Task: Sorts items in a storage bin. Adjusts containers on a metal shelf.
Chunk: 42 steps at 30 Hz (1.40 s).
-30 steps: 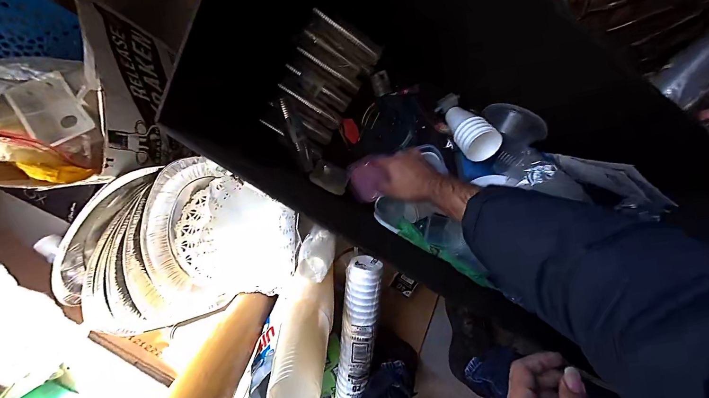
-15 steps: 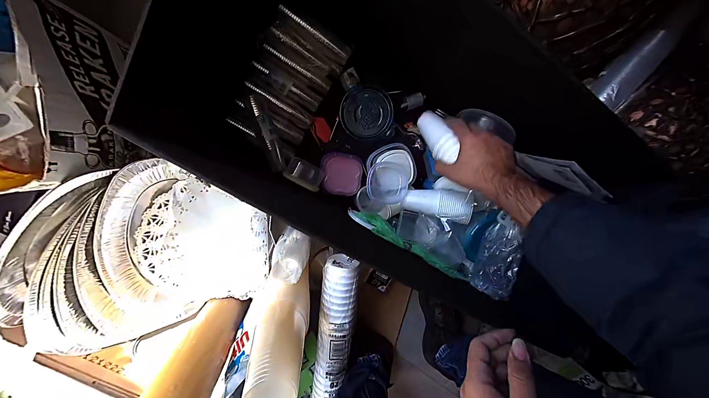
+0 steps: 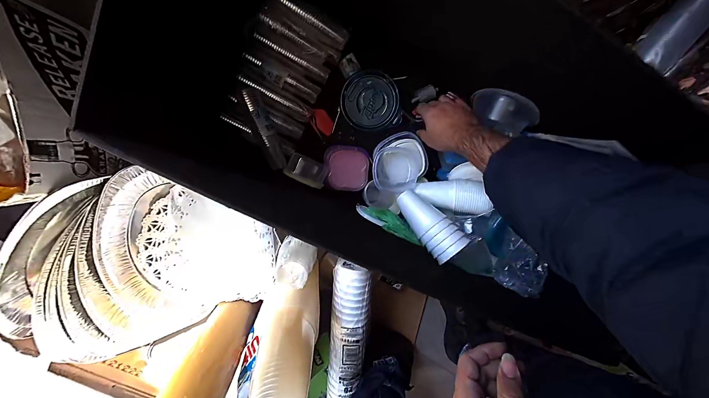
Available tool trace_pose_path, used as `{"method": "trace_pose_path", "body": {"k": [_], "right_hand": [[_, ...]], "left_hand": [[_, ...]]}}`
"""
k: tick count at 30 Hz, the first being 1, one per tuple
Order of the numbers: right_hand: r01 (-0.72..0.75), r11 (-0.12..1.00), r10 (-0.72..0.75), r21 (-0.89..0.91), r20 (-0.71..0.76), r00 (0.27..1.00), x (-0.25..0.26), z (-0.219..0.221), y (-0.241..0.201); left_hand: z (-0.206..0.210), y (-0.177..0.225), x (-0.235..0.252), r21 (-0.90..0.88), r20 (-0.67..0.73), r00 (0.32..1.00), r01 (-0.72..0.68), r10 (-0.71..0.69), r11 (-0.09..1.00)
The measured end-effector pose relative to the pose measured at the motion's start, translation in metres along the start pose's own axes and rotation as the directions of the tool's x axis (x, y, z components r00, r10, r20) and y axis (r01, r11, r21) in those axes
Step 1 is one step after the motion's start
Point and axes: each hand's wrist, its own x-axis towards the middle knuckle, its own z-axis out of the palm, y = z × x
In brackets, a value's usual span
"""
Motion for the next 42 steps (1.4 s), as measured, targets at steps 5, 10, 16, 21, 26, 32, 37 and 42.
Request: {"method": "trace_pose_path", "body": {"k": [5, 10, 16, 21, 26, 32, 37, 42], "right_hand": [[-0.036, 0.969, 0.024, -0.246, -0.051, 0.998, 0.005, 0.033, -0.023], [0.116, 0.935, -0.182, -0.336, -0.172, 0.968, -0.011, 0.051, -0.012], [0.098, 0.949, -0.025, -0.301, 0.237, 0.971, -0.05, -0.023, -0.041], [0.092, 0.943, -0.07, -0.32, 0.078, 0.995, -0.044, -0.006, -0.027], [0.077, 0.988, -0.002, 0.136, -0.479, 0.878, -0.068, 0.003, -0.012], [0.617, 0.637, -0.275, 0.461, -0.612, 0.741, -0.275, -0.072, -0.035], [0.75, 0.521, -0.521, 0.407, -0.545, 0.657, -0.36, -0.08, -0.024], [0.591, 0.46, -0.355, 0.662, -0.473, 0.806, -0.359, -0.085, -0.012]], "left_hand": [[-0.008, 0.001, 0.001, 0.017, -0.014, 1.0, -0.014, 0.014, 1.0], [-0.007, 0.001, 0.001, 0.001, -0.003, 1.0, 0.016, -0.016, 1.0], [-0.006, 0.0, 0.004, 0.006, -0.016, 1.0, 0.018, -0.018, 1.0], [0.0, -0.002, 0.005, 0.012, -0.016, 1.0, 0.018, -0.018, 1.0], [0.006, 0.012, 0.008, -0.012, -0.085, 0.994, -0.065, 0.064, 0.998], [0.006, 0.031, 0.023, -0.298, 0.051, 0.997, -0.047, 0.065, 0.953], [0.009, 0.042, 0.026, -0.467, 0.119, 0.989, -0.019, 0.084, 0.884], [0.017, 0.043, 0.028, -0.412, -0.119, 0.987, -0.147, 0.107, 0.899]]}}
